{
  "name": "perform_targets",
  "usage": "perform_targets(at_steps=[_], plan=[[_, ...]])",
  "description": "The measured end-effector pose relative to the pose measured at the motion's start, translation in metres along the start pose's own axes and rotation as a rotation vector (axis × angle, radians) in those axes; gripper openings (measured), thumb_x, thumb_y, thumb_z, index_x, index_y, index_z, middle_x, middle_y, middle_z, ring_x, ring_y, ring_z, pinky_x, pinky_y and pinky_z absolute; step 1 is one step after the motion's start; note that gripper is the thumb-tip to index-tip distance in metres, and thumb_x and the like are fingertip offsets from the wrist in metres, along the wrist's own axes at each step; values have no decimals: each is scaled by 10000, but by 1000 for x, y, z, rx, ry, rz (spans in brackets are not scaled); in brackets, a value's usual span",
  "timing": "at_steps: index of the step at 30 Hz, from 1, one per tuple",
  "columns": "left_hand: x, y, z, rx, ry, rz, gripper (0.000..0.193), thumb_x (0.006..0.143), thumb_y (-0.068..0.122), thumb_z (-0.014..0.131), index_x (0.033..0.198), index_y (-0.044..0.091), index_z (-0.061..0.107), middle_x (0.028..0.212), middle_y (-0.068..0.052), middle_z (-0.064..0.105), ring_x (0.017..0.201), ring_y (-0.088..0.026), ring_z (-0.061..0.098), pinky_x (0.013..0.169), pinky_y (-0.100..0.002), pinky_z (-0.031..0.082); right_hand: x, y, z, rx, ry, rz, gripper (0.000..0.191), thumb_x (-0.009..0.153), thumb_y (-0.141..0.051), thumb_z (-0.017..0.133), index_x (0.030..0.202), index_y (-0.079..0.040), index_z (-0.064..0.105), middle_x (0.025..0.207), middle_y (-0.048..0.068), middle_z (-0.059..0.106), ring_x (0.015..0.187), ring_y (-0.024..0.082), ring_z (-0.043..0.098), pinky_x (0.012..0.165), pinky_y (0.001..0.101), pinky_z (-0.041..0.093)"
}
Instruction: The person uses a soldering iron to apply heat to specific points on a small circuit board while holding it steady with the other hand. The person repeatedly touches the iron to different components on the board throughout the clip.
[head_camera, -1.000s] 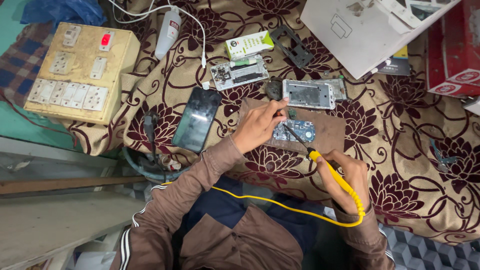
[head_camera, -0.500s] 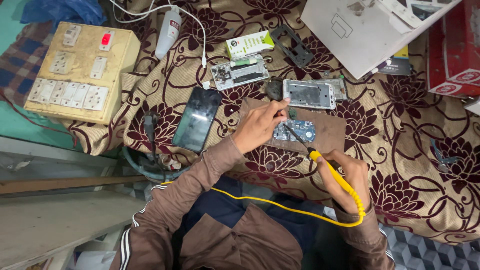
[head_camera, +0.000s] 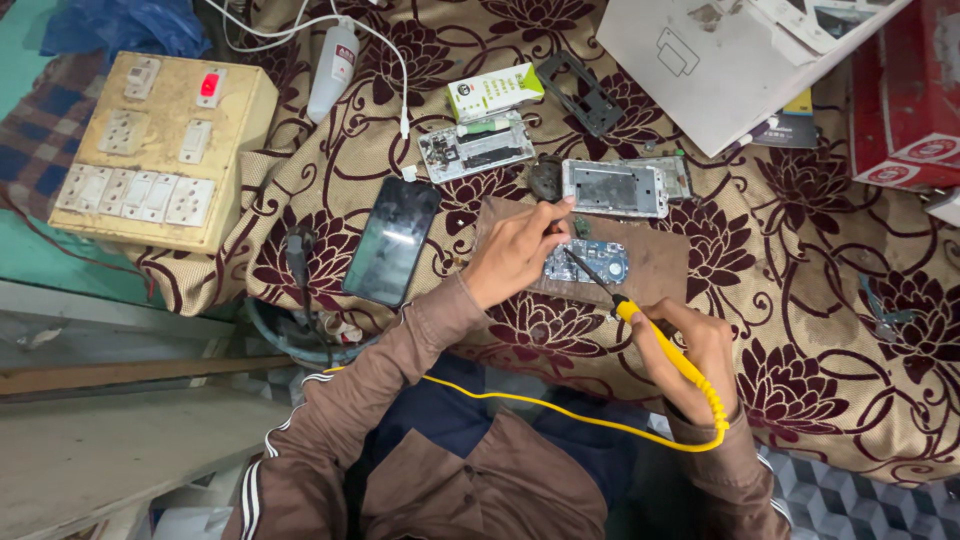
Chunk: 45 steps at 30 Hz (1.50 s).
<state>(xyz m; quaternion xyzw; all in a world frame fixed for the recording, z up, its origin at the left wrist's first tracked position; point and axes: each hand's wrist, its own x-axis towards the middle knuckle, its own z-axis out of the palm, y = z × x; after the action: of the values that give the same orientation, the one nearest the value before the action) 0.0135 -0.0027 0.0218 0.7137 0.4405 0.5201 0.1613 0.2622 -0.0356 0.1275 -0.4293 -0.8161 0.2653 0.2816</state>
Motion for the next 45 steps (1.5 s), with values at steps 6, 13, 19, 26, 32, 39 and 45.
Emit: perform_targets(at_steps=[6,13,19,26,32,39,45], plan=[[1,-2,2,7,-4,6,490,977,-28,654,1424,25,460,988,-111,730,925,-261,769,783,-351,621,-1,-2,-1,92,22,35,151,895,-106,653,884,42,680,617,142,622,450,206,592,489,325,427],[1,-1,1,7,6,2,471,978,-19,666,1406,38,479,968,-106,736,917,-270,763,783,-369,605,-1,8,3,28,46,116,170,916,-115,644,839,29,690,559,141,567,448,213,540,498,337,400],[1,1,0,-1,23,0,460,972,-8,669,1390,45,483,972,-102,734,913,-286,758,786,-381,591,0,19,7,25,69,101,217,928,-134,614,774,12,658,580,119,614,461,203,586,514,338,436],[0,0,0,22,35,6,479,959,-20,690,1389,49,490,977,-112,731,899,-295,747,778,-385,582,-2,20,5,27,58,90,210,939,-135,607,792,9,652,610,119,631,490,210,609,535,341,450],[1,-2,3,6,44,19,491,950,-35,678,1394,33,482,954,-122,717,893,-288,754,772,-384,592,1,18,6,7,58,117,217,933,-139,618,782,12,656,596,120,632,469,212,598,519,342,439],[0,-3,3,23,11,-8,472,965,-13,673,1391,38,478,968,-98,734,921,-267,766,783,-375,605,0,13,3,2,32,96,182,923,-134,635,823,14,671,582,119,606,441,212,556,494,347,406],[0,-1,1,21,11,5,505,963,-22,671,1421,36,467,974,-108,728,927,-281,759,787,-387,597,0,9,2,25,41,56,173,925,-131,644,841,17,672,580,120,581,446,221,545,507,343,409]])
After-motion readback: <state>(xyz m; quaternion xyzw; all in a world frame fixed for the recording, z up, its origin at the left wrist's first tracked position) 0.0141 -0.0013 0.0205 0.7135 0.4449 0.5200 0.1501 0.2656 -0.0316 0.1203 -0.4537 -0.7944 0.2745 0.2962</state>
